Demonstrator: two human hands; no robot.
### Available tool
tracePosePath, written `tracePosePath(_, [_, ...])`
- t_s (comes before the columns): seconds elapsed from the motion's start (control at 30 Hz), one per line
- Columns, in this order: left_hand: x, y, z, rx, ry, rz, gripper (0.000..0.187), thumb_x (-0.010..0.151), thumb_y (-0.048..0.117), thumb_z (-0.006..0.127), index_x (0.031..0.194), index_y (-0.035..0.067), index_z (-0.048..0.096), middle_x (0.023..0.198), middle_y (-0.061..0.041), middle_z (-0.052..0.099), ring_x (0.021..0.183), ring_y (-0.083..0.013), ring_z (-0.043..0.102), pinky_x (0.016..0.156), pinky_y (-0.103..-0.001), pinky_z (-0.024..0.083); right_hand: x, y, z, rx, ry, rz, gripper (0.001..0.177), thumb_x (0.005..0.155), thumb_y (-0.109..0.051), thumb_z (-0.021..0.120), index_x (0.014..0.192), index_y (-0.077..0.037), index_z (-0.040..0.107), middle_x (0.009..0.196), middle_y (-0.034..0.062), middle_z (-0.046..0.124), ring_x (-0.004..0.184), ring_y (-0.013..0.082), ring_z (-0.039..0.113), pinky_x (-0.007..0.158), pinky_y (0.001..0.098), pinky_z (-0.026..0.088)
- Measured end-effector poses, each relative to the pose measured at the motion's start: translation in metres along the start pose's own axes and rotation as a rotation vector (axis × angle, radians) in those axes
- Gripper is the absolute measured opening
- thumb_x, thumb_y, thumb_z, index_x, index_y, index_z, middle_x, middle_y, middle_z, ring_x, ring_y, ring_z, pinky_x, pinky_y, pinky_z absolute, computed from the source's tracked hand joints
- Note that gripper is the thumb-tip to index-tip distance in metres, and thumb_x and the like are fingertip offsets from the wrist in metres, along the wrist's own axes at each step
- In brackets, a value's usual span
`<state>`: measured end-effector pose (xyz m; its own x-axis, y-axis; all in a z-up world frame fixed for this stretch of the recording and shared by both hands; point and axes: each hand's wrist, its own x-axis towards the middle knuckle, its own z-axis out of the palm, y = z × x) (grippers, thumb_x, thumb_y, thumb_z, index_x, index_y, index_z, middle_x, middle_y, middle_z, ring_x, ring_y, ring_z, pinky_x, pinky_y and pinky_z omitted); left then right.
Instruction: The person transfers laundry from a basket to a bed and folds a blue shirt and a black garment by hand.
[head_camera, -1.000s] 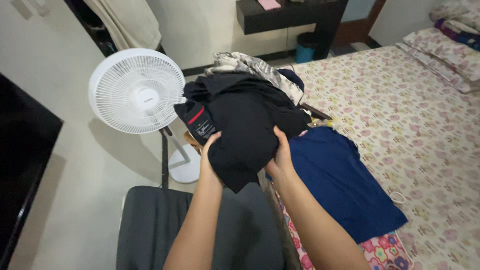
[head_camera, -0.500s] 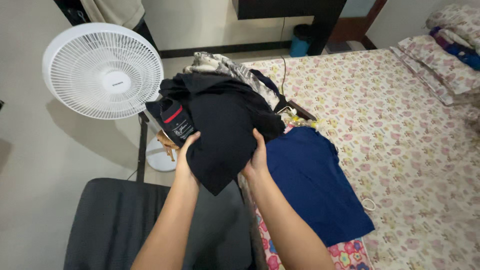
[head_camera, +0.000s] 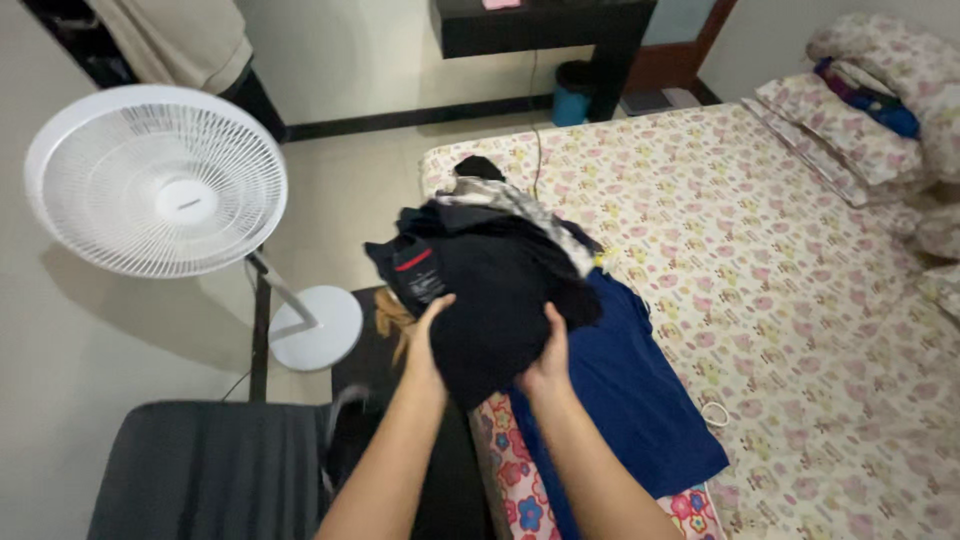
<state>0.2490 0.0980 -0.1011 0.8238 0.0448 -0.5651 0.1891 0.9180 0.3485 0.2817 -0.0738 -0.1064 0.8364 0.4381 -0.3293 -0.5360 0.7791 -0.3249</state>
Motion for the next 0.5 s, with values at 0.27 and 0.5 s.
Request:
tracePosePath(0.27, [0.034, -0.098, 0.131, 0.085, -0.395, -0.155, 0.044, 0.088, 0.037, 0.073, 0.115, 0.002, 0.073, 0.105, -0.015, 0.076, 0.095, -0.0316, 0.073, 0.092, -0.045, 0.057, -0.060, -0.132, -0.019, 0.005, 0.248, -0.408, 0.067, 0.082, -0.054, 0.061, 0.136, -0.015, 0.063, 0.136, 0.0102, 0.068, 0.123, 0.0318, 0.064, 0.106, 0.0515, 0.050])
tracePosePath(0.5, [0.077, -0.141, 0.204, 0.025, -0.857, -0.749, 0.054, 0.100, 0.045, 0.059, 0.126, -0.002, 0.067, 0.119, -0.018, 0.074, 0.111, -0.0335, 0.071, 0.108, -0.045, 0.051, -0.073, -0.186, -0.026, 0.114, 0.286, -0.772, 0.066, 0.082, -0.050, 0.068, 0.135, -0.011, 0.063, 0.137, 0.0100, 0.067, 0.125, 0.0312, 0.064, 0.107, 0.0502, 0.051])
